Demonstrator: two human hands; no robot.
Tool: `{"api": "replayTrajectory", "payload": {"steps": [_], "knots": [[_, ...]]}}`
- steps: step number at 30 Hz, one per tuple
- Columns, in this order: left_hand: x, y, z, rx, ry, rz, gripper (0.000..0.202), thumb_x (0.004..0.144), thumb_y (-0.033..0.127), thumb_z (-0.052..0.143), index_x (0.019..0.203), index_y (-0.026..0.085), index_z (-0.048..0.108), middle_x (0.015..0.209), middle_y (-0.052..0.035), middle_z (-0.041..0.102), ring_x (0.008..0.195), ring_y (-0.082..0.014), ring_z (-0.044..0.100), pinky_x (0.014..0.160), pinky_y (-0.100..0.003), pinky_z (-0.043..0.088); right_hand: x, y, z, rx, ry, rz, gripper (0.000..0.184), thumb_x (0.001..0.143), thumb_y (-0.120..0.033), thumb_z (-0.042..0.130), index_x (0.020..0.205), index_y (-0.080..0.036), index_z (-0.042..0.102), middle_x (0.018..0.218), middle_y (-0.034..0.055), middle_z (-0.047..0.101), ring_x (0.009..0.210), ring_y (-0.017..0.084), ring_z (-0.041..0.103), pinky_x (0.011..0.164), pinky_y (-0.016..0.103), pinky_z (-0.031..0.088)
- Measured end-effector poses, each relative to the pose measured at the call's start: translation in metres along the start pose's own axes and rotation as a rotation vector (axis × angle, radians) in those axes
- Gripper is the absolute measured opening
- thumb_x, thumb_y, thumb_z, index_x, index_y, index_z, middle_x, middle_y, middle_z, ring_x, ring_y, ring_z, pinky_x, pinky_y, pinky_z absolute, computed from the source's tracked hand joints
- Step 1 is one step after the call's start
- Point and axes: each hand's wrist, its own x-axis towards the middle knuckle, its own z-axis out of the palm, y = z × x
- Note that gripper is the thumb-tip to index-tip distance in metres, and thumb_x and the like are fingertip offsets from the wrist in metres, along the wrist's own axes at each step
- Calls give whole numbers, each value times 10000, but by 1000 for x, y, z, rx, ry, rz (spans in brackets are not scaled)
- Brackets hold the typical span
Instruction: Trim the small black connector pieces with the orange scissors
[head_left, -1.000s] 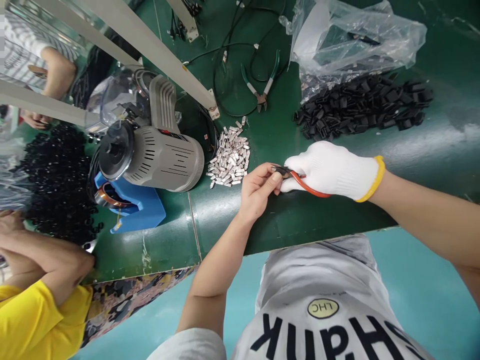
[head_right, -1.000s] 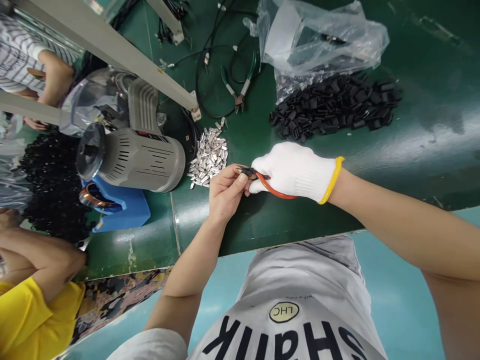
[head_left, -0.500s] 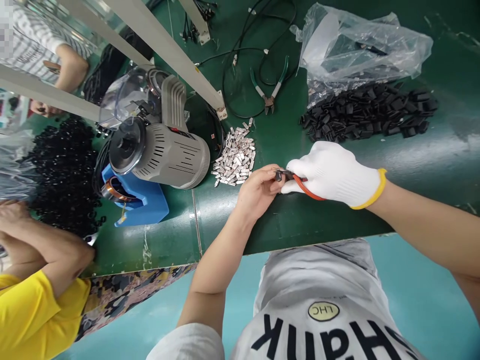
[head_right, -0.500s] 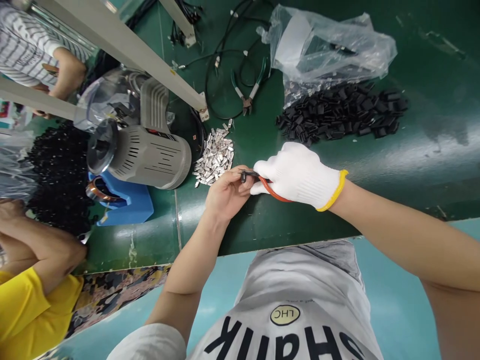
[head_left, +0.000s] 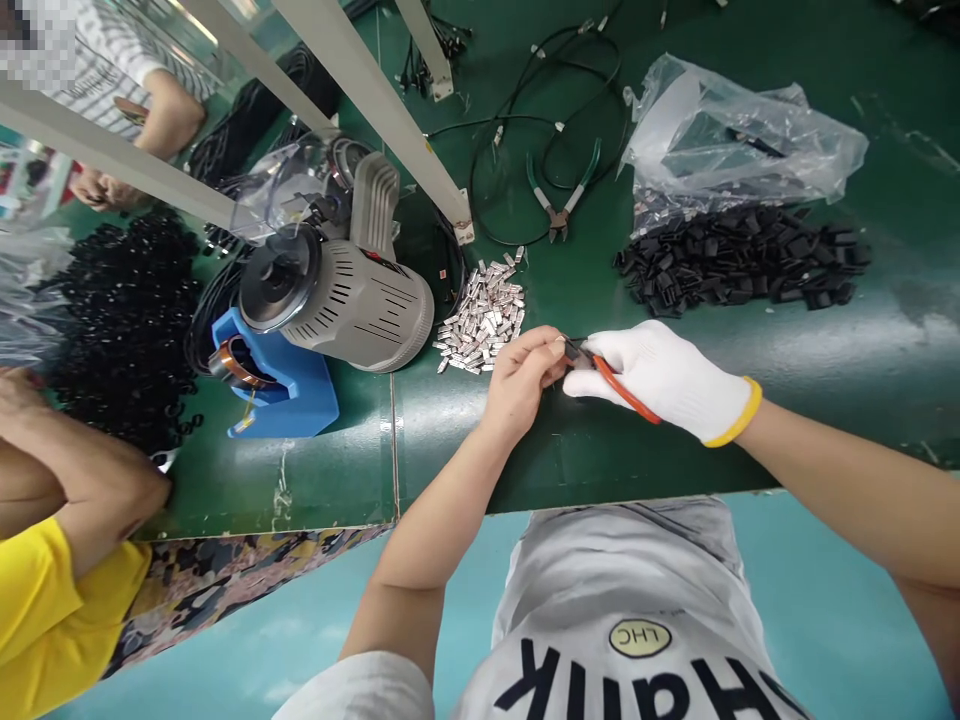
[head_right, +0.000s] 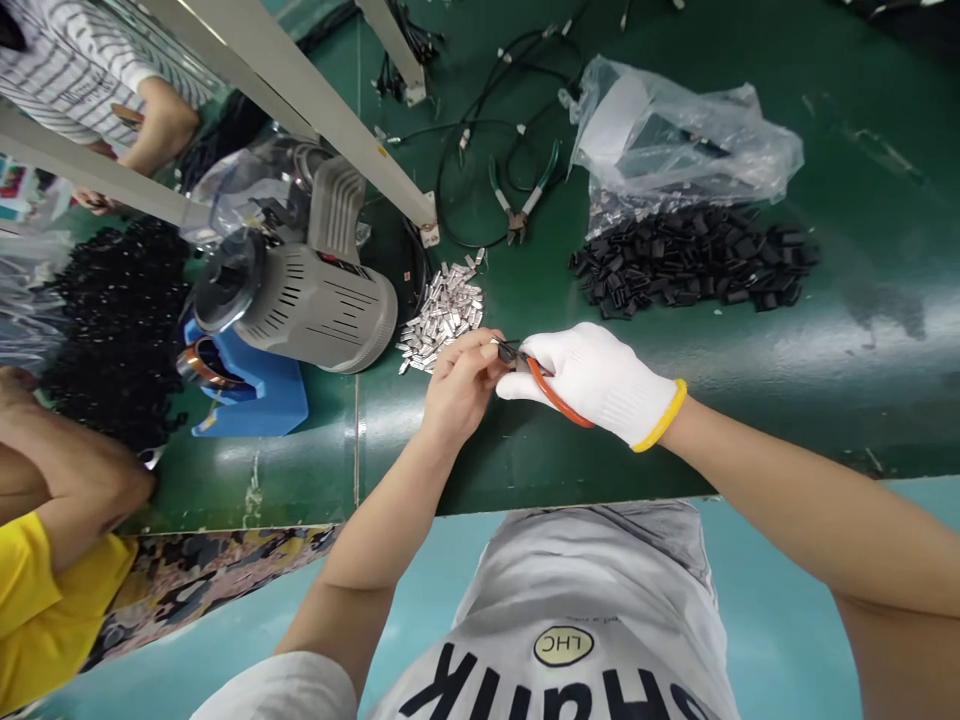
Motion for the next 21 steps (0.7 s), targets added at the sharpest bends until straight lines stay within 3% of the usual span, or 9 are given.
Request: {"api": "replayTrajectory", "payload": {"steps": [3,6,8,11,14,17,21], "knots": [[-1,-1,-2,228,20,244,306,912,409,663,711,182,624,719,-5,511,654,-111,453,623,-264,376,-2,-8,3,229,-65,67,508,860,-595,628,608,-212,409,519,-42,477,515,99,396,517,267,229],[-3,1,-4,438,35,424,293,955,411,614,760,198,661,751,-29,558,735,-158,494,720,-314,407,-3,-17,-2,585,-152,187,465,888,-593,602,631,-228,473,497,-27,529,475,123,469,494,267,308],[-4,2,-5,532,65,471,295,965,412,600,773,203,679,729,-34,552,733,-171,482,731,-327,398,-3,-19,-11,794,-92,258,417,914,-601,575,714,-235,557,483,-23,527,467,147,492,492,283,361],[-5,0,-5,497,74,432,297,959,440,612,810,202,710,745,-41,576,736,-172,500,730,-322,400,-3,-18,-26,951,133,246,380,938,-602,576,837,-238,620,499,-36,491,487,154,492,507,296,409],[-5,-3,-5,330,26,323,311,954,483,619,902,197,727,761,-32,596,696,-145,508,684,-294,405,-1,-17,-35,896,255,198,345,937,-571,613,913,-229,652,562,-28,514,541,154,520,545,301,448],[-5,-4,-5,265,-31,262,335,960,505,607,944,185,707,696,2,550,617,-114,469,627,-275,388,1,-19,-33,756,353,175,206,915,-429,650,964,-230,649,672,-4,606,641,166,601,633,314,502],[-6,-6,-6,279,-57,259,330,974,499,584,945,183,676,656,23,516,606,-108,453,618,-269,373,2,-24,-24,519,296,138,254,836,-361,692,1060,-254,640,883,17,716,772,185,684,706,330,532]]}}
